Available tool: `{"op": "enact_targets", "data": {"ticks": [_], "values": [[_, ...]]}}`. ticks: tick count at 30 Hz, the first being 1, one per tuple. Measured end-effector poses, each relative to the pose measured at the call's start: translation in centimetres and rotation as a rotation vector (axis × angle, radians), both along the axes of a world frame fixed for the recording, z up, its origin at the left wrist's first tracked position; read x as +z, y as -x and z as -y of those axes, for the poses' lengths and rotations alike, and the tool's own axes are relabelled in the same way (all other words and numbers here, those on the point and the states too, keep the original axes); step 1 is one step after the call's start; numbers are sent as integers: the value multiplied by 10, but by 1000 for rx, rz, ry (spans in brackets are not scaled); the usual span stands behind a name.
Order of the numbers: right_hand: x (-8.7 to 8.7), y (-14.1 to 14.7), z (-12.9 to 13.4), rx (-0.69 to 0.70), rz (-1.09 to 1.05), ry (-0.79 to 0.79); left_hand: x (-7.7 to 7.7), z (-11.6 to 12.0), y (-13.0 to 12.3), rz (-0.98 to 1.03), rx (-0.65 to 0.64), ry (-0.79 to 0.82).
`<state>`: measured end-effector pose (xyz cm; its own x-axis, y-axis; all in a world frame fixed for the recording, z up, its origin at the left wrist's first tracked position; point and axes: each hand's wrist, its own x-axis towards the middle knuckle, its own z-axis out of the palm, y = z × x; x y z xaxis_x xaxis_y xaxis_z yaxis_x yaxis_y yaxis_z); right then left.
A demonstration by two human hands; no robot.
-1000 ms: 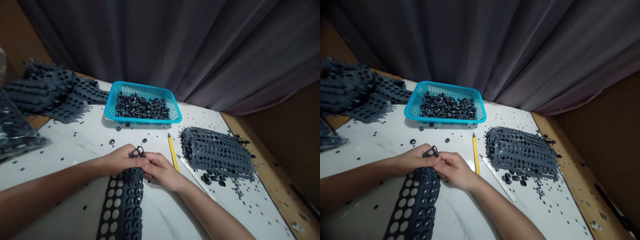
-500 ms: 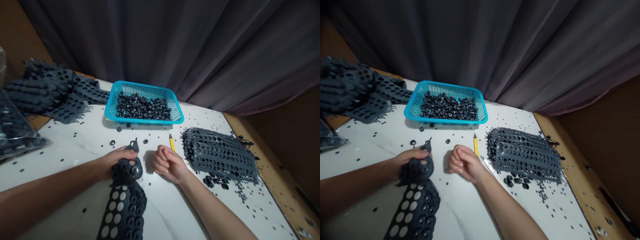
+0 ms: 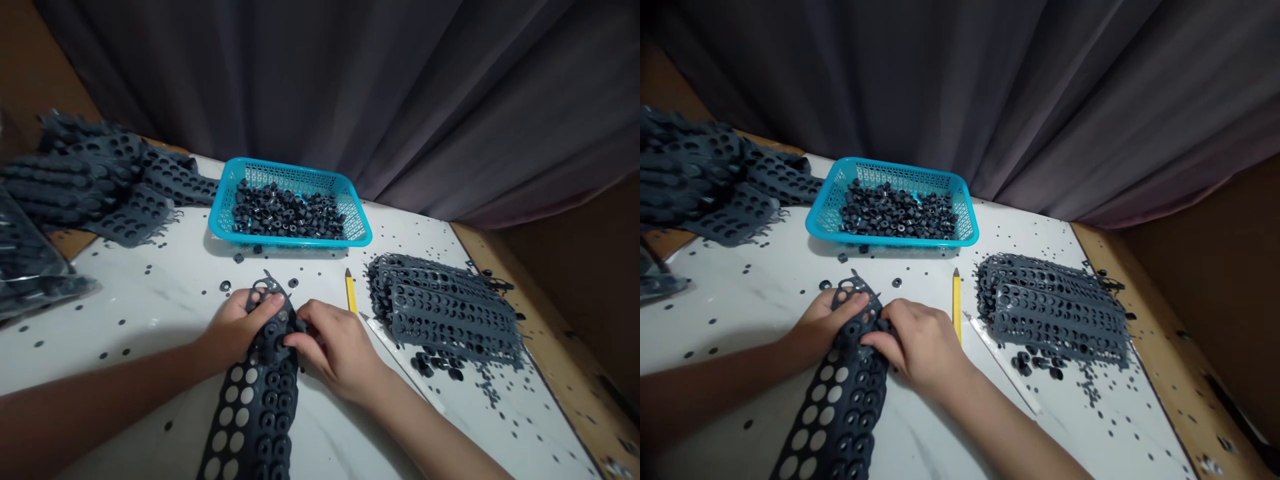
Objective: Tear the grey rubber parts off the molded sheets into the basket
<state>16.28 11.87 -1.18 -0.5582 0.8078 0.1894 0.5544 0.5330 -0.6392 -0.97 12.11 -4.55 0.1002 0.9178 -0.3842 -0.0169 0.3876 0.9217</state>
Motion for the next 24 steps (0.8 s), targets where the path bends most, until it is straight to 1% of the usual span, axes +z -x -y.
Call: {"op": "enact_targets", "data": {"ticks": [3, 6, 9, 11, 13, 16, 18, 20, 22, 24], "values": [[-7, 2, -1, 23, 100, 18, -3, 1, 2, 93, -50, 38], [-12, 1, -3, 50, 102, 74, -8, 1, 4, 195, -86, 73], [-15, 0, -4, 40, 96, 132, -11, 1, 5, 365, -119, 135], [-16, -1, -5, 21, 96, 182, -11, 1, 5, 440, -134, 166], [-14, 0, -6, -2, 90, 244, -10, 0, 5, 455, -138, 173], [-9, 1, -6, 6, 62, 338, -9, 0, 4, 408, -158, 154], [-6, 1, -6, 23, -36, 410, -6, -1, 5, 327, -176, 95], [-6, 1, -7, 23, -231, 531, 0, -3, 5, 212, -218, -12], [-10, 0, -8, 36, -479, 724, 9, -5, 5, 134, -354, -104], [-16, 0, -8, 77, -721, 958, 16, -6, 4, 104, -514, -106]]}}
